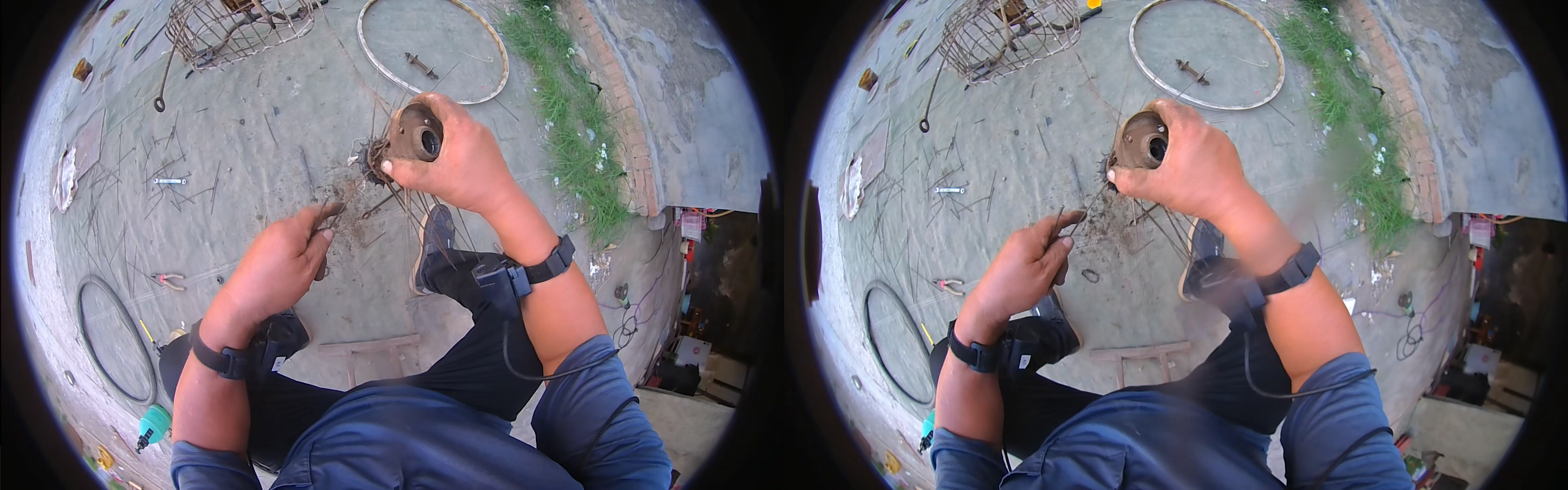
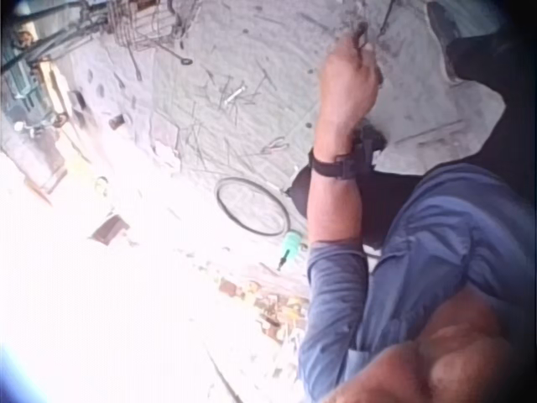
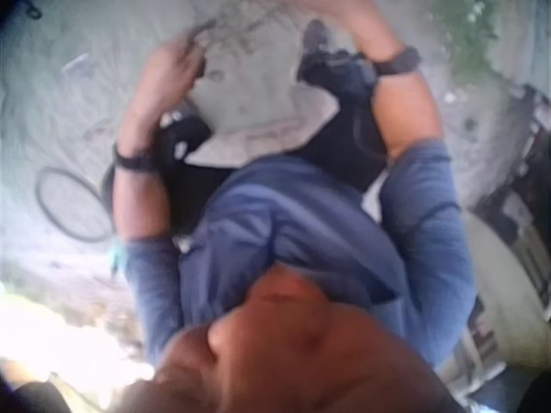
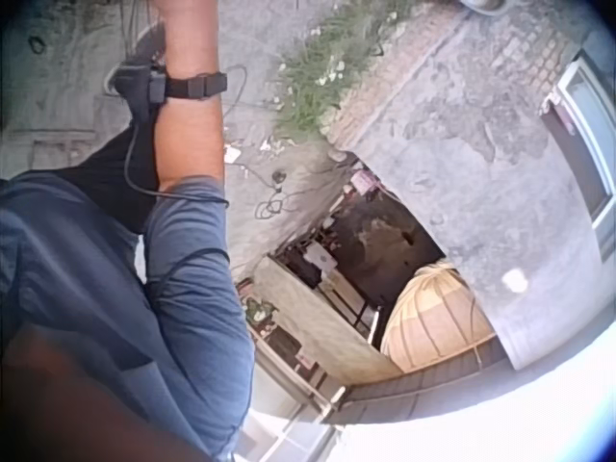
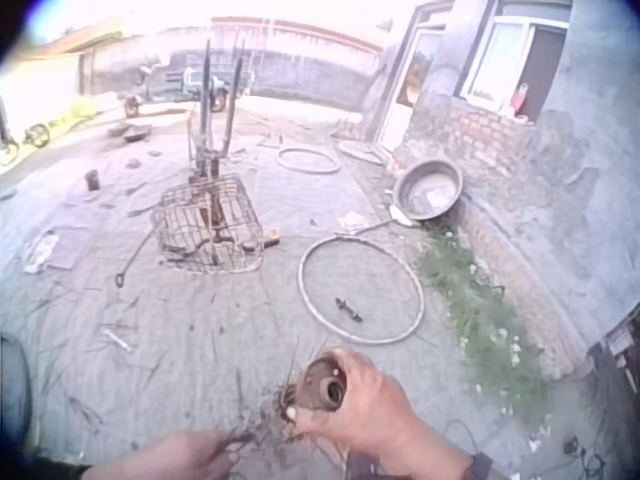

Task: The person inserts and adjusts bicycle spokes into the hub of a wheel. They hold the hub with one hand and use the other to thread and tighten individual spokes into the hub flange, occasionally rotating the hub to access different spoke holes.

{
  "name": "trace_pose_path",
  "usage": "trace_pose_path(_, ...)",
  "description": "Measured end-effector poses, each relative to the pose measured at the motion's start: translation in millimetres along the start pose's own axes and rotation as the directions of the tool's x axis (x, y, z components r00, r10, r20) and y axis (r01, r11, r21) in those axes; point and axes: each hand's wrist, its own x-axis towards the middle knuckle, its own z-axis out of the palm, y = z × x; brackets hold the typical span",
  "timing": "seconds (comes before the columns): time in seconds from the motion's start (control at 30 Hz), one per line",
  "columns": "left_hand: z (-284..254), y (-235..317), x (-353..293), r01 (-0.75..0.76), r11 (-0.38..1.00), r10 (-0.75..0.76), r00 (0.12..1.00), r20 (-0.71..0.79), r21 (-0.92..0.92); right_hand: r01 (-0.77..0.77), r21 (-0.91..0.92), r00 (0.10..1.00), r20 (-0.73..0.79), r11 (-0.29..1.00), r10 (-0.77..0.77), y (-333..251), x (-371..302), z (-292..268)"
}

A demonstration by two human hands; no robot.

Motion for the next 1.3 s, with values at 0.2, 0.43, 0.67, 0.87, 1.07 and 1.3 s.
trace_pose_path(0.2, 0.9, -2.2, -0.6, 0.011, 0.994, -0.008, 1.0, 0.028, -0.112, -0.033, 0.145, 0.987, 0.159, 0.989, 0.01, 2.7, 7.9, -17.2)
trace_pose_path(0.43, -2.8, -8.8, -1.4, 0.044, 0.992, -0.043, 0.999, 0.007, -0.122, 0.012, 0.037, 0.975, 0.221, 0.999, -0.02, -3.6, 7.4, -22.0)
trace_pose_path(0.67, -16.5, -20.3, 4.3, -0.208, 0.951, 0.229, 0.971, -0.07, 0.229, -0.023, 0.183, 0.978, 0.207, 0.983, -0.016, 8.3, 0.7, -14.2)
trace_pose_path(0.87, -22.3, -19.0, 3.4, -0.271, 0.944, 0.29, 0.954, -0.079, 0.188, -0.02, 0.316, 0.984, 0.175, 0.949, -0.038, 12.1, 3.1, -19.7)
trace_pose_path(1.07, -22.0, -20.3, 1.8, -0.222, 0.967, 0.232, 0.97, -0.07, 0.121, -0.046, 0.331, 0.986, 0.168, 0.943, -0.011, 6.6, 1.5, -19.9)
trace_pose_path(1.3, -13.2, -4.1, -0.6, -0.058, 0.998, 0.056, 0.994, -0.089, -0.013, 0.087, 0.116, 0.994, 0.058, 0.989, -0.094, -8.7, -3.3, -24.7)
